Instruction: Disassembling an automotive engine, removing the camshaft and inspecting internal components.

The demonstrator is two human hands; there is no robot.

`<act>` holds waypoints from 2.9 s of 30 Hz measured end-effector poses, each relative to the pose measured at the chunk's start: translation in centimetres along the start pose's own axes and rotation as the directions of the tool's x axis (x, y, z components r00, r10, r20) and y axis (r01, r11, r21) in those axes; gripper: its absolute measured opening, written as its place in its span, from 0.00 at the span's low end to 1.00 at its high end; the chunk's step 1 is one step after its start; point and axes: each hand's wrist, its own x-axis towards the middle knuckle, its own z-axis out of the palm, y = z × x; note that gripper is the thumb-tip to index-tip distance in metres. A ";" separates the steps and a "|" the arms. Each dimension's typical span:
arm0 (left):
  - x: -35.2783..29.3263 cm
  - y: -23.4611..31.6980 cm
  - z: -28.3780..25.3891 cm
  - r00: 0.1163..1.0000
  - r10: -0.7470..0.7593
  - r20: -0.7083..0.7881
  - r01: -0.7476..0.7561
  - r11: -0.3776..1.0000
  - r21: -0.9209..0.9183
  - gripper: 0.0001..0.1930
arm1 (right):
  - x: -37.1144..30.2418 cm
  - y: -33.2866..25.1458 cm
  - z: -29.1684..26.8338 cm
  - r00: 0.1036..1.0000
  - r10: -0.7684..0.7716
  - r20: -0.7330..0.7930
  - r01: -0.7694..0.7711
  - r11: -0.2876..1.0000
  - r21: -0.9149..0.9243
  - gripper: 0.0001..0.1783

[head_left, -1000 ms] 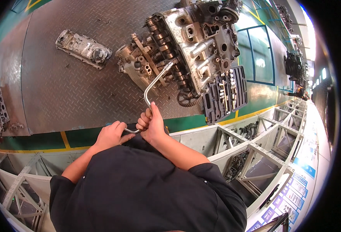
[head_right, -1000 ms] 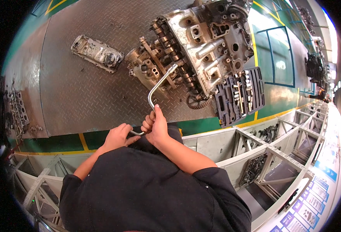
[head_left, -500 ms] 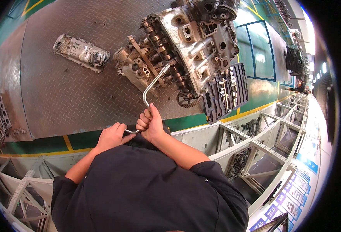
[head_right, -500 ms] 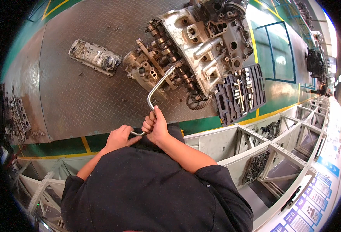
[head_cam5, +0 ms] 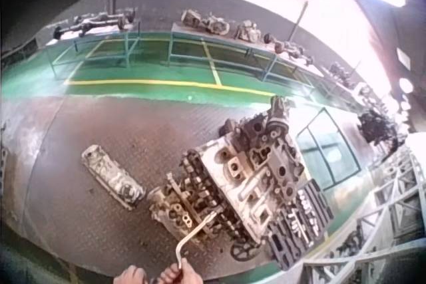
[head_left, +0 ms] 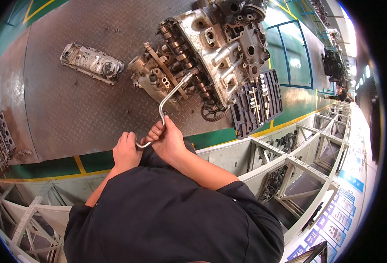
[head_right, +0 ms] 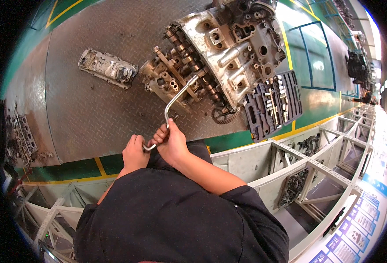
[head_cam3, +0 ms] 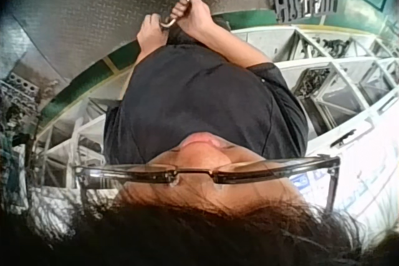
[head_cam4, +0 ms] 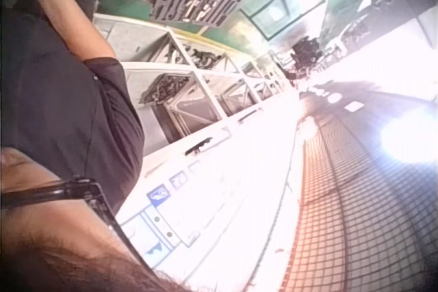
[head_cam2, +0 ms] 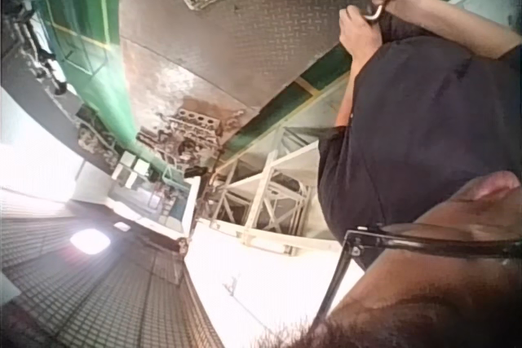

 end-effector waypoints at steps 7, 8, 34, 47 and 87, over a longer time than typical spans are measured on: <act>3.7 -1.9 -1.2 0.326 0.017 0.945 0.945 0.025 -0.326 0.28 | 4.4 -2.2 -2.6 0.976 -0.209 0.067 0.218 0.885 -0.411 0.16; 4.3 -2.8 -1.7 0.199 0.195 0.960 0.980 -0.052 -0.192 0.28 | 4.8 -2.3 -2.0 0.927 -0.343 -0.153 0.213 0.814 -0.540 0.20; 4.4 -4.6 -3.4 0.924 -0.353 0.145 0.320 0.924 0.211 0.09 | 4.5 0.6 -0.3 0.985 -0.085 -0.148 0.049 0.972 -0.230 0.06; 1.7 3.0 -6.8 0.852 -0.350 0.390 0.366 0.930 0.033 0.12 | 8.4 0.9 1.7 0.983 0.112 0.144 -0.051 0.925 -0.376 0.13; 4.0 -1.6 -2.6 0.747 -0.290 0.599 0.357 0.934 0.007 0.11 | 9.7 0.0 -6.0 0.989 0.048 -0.141 -0.102 0.909 -0.403 0.10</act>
